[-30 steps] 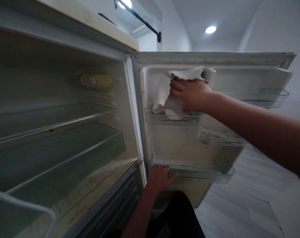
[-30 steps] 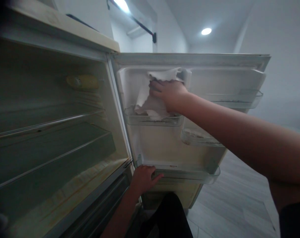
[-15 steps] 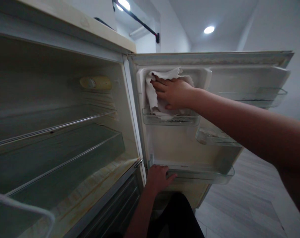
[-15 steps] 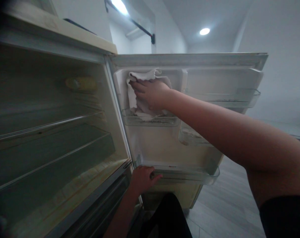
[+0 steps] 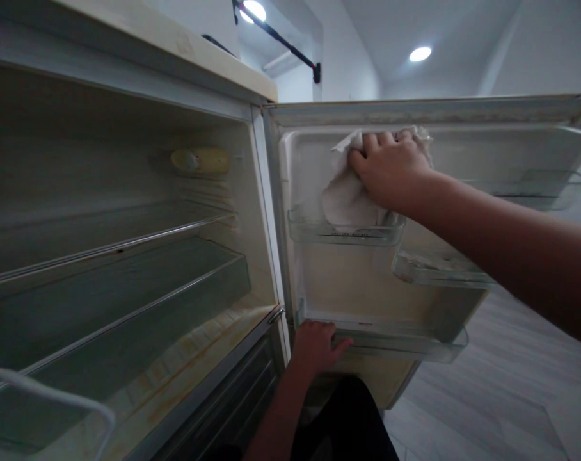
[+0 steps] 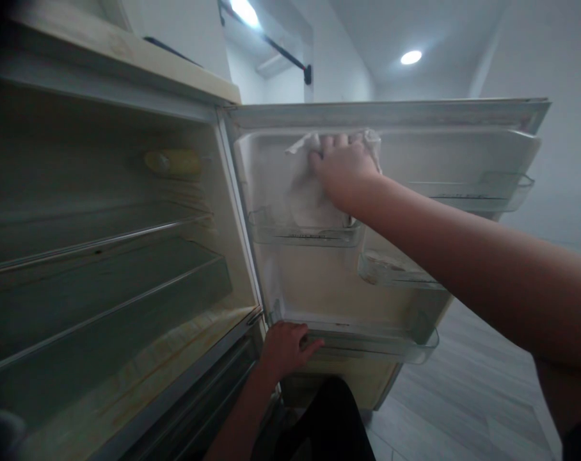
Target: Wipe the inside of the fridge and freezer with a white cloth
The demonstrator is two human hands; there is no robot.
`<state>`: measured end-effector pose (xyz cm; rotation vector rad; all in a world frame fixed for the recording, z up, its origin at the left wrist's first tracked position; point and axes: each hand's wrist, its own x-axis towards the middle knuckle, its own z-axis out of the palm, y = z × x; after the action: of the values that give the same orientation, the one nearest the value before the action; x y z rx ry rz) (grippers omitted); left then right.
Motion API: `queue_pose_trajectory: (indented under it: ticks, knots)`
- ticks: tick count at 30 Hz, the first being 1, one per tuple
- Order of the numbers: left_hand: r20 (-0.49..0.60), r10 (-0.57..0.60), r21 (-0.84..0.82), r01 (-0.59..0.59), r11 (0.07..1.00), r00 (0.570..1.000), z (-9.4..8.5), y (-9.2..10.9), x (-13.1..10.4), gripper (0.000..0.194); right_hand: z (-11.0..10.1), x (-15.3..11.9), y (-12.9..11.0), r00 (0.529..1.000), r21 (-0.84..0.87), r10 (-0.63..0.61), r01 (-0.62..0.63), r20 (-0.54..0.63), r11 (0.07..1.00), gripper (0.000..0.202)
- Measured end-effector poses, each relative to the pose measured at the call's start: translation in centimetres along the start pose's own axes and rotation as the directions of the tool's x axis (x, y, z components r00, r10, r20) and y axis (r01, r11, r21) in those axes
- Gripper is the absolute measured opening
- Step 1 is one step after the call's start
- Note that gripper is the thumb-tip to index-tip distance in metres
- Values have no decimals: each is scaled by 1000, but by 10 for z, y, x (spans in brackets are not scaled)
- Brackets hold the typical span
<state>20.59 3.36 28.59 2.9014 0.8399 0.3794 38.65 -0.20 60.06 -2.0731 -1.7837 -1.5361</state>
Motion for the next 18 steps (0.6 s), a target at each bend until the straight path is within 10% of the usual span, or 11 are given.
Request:
queue_pose_trajectory:
  ticks: [10, 18]
  knots:
    - [-51, -16, 2, 16, 1000, 999, 11, 13, 5, 57, 29, 37, -26, 820, 240, -428, 534, -380, 810, 60]
    - [-71, -17, 45, 20, 999, 997, 12, 18, 7, 56, 13, -8, 9, 887, -13, -456, 457, -65, 890, 55]
